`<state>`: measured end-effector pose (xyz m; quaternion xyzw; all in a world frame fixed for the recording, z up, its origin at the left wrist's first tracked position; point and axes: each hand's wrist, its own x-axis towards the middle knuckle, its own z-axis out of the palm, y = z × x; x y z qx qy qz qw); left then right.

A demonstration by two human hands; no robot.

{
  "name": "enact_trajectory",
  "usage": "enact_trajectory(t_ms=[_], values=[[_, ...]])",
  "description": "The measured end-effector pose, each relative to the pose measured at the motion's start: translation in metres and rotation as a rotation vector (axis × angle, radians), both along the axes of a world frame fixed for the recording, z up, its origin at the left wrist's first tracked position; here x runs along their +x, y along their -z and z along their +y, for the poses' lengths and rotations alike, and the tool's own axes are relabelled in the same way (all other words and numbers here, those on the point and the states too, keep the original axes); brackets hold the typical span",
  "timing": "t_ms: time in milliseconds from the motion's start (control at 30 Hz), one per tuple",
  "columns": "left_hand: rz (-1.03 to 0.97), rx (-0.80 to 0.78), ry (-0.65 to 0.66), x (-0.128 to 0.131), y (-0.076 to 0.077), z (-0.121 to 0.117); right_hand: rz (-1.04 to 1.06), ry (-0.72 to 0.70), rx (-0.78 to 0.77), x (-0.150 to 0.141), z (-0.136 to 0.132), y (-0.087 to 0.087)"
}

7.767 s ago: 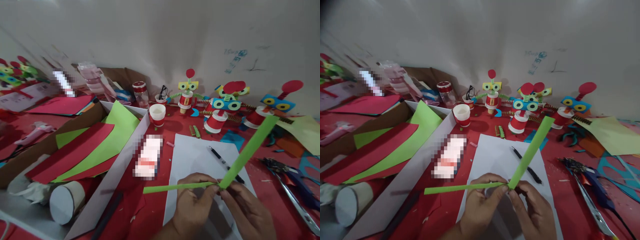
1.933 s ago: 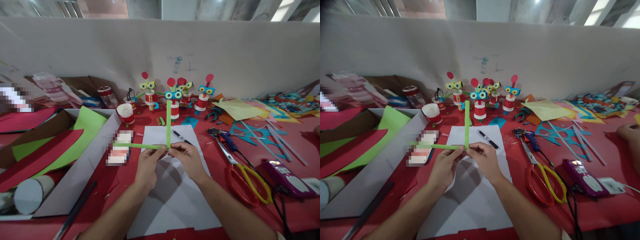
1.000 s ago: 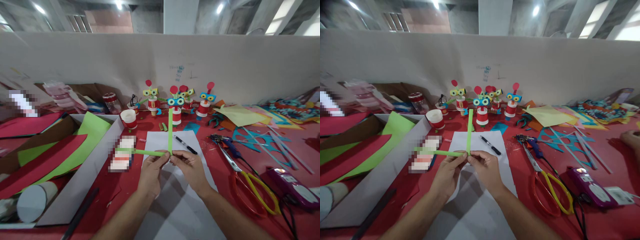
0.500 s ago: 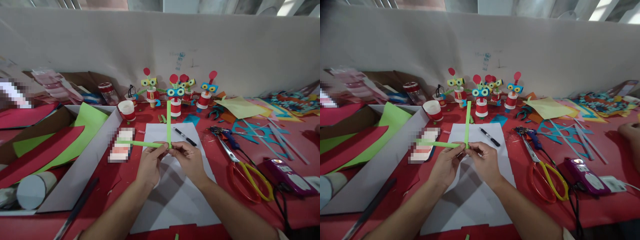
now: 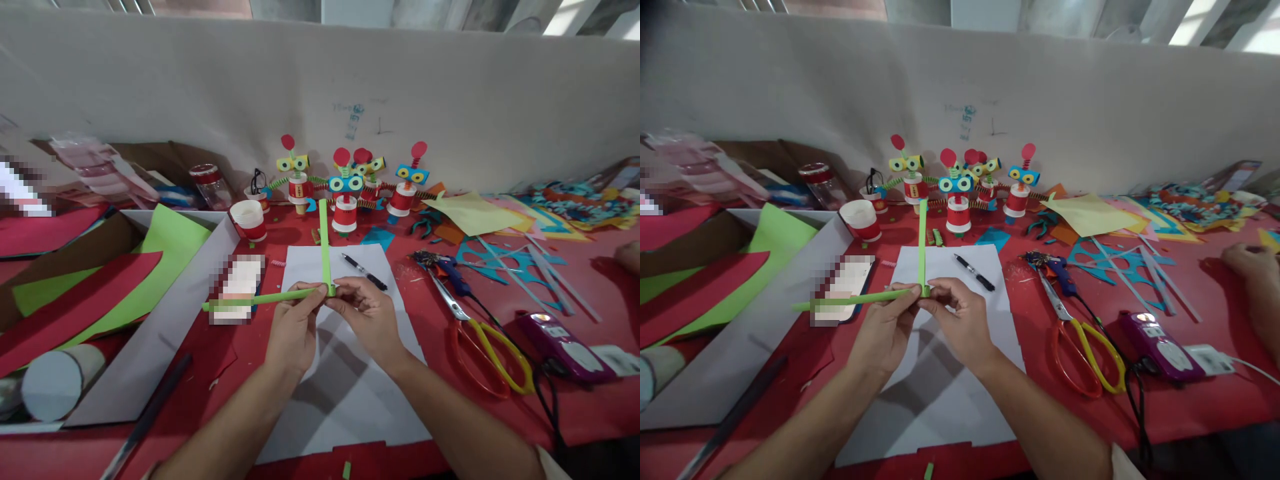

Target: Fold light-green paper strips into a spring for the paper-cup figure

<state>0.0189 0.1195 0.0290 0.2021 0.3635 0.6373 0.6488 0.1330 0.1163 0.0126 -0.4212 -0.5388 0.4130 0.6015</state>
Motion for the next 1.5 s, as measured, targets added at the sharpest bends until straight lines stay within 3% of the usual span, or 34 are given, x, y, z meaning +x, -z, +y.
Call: enact_trajectory(t_ms=[167, 400, 667, 1000, 1367, 1500], values=[[0.022, -0.012, 0.011, 0.001, 0.0, -0.001, -0.067, 0.041, 0.05, 0.001, -0.002, 0.001], [0.022, -0.013, 0.013, 0.003, 0.004, 0.0, -0.001, 0.044, -0.021, 0.0, -0.004, -0.003], [0.042, 0.034, 0.022, -0.004, 0.006, 0.006, 0.077, -0.091, -0.093, 0.001, 0.0, -0.004], [-0.055, -0.057, 0.122, -0.007, 0.011, 0.009, 0.049, -0.072, -0.103, 0.006, 0.002, -0.004], [0.235, 0.09, 0.002, -0.002, 0.008, 0.002, 0.017, -0.008, -0.129, 0.008, 0.002, -0.01], [0.273, 0.13, 0.023, -0.004, 0.008, 0.001, 0.038, -0.013, -0.119, 0.01, 0.002, -0.01]])
